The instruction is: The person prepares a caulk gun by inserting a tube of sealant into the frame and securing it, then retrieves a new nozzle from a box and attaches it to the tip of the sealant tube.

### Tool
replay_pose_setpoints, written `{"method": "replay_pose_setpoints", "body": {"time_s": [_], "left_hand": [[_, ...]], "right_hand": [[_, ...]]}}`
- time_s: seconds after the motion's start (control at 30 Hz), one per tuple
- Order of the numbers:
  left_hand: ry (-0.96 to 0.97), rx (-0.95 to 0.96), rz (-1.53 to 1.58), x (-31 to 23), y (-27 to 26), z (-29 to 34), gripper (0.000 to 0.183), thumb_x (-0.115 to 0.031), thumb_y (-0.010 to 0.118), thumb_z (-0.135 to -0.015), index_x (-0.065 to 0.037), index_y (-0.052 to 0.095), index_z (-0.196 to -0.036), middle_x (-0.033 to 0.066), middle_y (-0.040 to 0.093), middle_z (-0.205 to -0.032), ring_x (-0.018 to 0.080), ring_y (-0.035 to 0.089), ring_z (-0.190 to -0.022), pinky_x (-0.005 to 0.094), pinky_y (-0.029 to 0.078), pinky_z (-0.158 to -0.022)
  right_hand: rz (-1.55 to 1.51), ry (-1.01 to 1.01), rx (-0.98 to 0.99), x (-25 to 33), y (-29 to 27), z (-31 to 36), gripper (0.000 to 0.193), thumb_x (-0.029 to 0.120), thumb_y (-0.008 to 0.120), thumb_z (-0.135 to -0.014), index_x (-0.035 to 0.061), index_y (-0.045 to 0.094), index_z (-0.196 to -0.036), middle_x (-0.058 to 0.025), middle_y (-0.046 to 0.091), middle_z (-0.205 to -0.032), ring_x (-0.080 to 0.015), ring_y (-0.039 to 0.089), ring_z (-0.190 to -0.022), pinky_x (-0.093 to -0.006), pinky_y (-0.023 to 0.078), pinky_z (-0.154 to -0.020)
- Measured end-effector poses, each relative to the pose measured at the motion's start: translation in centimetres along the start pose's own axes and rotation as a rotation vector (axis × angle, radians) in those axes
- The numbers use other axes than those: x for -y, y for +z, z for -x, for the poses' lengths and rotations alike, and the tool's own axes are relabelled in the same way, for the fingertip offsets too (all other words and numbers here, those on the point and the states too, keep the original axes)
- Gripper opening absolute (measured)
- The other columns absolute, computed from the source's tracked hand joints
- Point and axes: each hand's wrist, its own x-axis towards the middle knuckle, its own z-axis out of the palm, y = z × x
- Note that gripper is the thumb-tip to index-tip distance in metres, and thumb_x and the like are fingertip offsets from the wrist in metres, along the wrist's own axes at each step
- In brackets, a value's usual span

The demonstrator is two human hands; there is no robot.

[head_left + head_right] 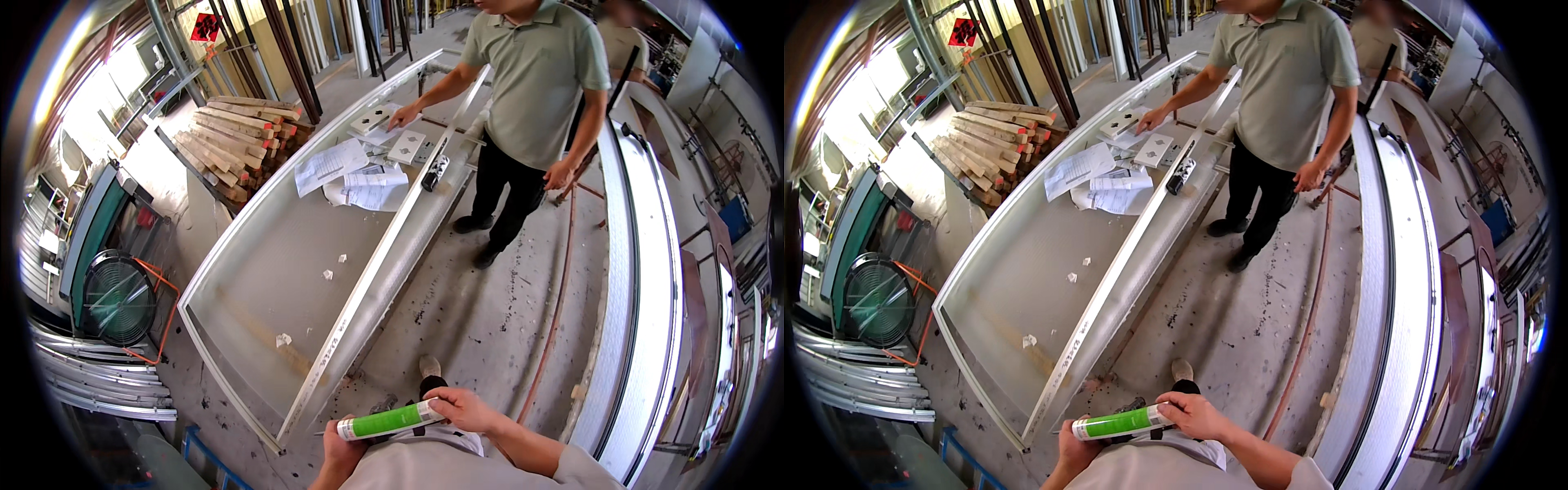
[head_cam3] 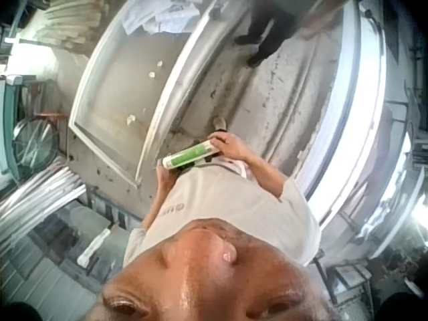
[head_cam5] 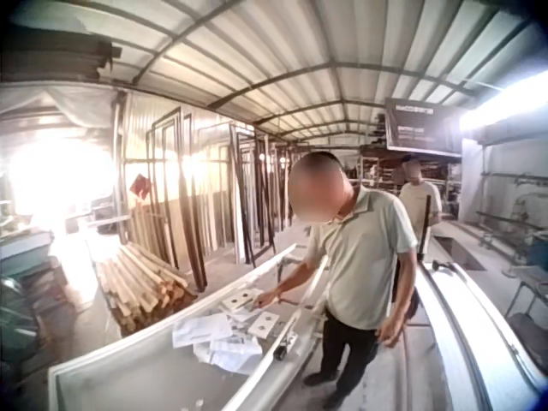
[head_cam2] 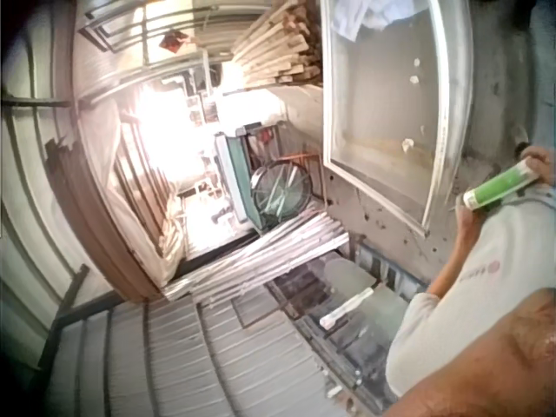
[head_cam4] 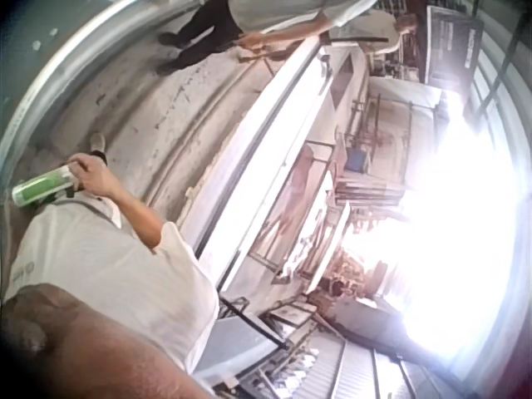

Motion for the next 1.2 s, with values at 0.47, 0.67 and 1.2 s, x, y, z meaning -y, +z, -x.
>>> {"method": "replay_pose_setpoints", "body": {"time_s": [0.47, 0.67, 1.2], "left_hand": [[-0.601, 0.392, 0.149, 8.4, -4.5, 7.3, 0.024, -0.018, 0.051, -0.089, 0.0, 0.064, -0.083, 0.0108, 0.066, -0.078, 0.0231, 0.064, -0.071, 0.0343, 0.051, -0.063], [-0.714, 0.443, 0.027, 10.4, -4.6, 13.8, 0.019, -0.018, 0.054, -0.086, -0.002, 0.064, -0.08, 0.009, 0.067, -0.075, 0.0227, 0.065, -0.069, 0.0328, 0.054, -0.062], [-0.78, 0.592, -0.474, 32.7, -5.4, 33.5, 0.023, -0.022, 0.051, -0.089, -0.006, 0.066, -0.084, 0.006, 0.067, -0.076, 0.0211, 0.064, -0.072, 0.0345, 0.05, -0.065]], "right_hand": [[0.054, 0.149, -0.699, -9.7, 22.7, 27.5, 0.04, 0.018, 0.074, -0.082, 0.0011, 0.061, -0.116, -0.0051, 0.065, -0.081, -0.007, 0.057, -0.067, -0.025, 0.048, -0.06], [0.073, 0.074, -0.925, -11.5, 27.9, 34.5, 0.055, 0.022, 0.081, -0.075, 0.0003, 0.057, -0.12, -0.0121, 0.066, -0.098, -0.0154, 0.064, -0.084, -0.0299, 0.053, -0.075], [-0.211, 0.253, -0.956, -29.8, 36.7, 60.4, 0.049, 0.034, 0.077, -0.08, -0.002, 0.063, -0.11, -0.0153, 0.068, -0.09, -0.025, 0.066, -0.081, -0.0349, 0.052, -0.073]]}}
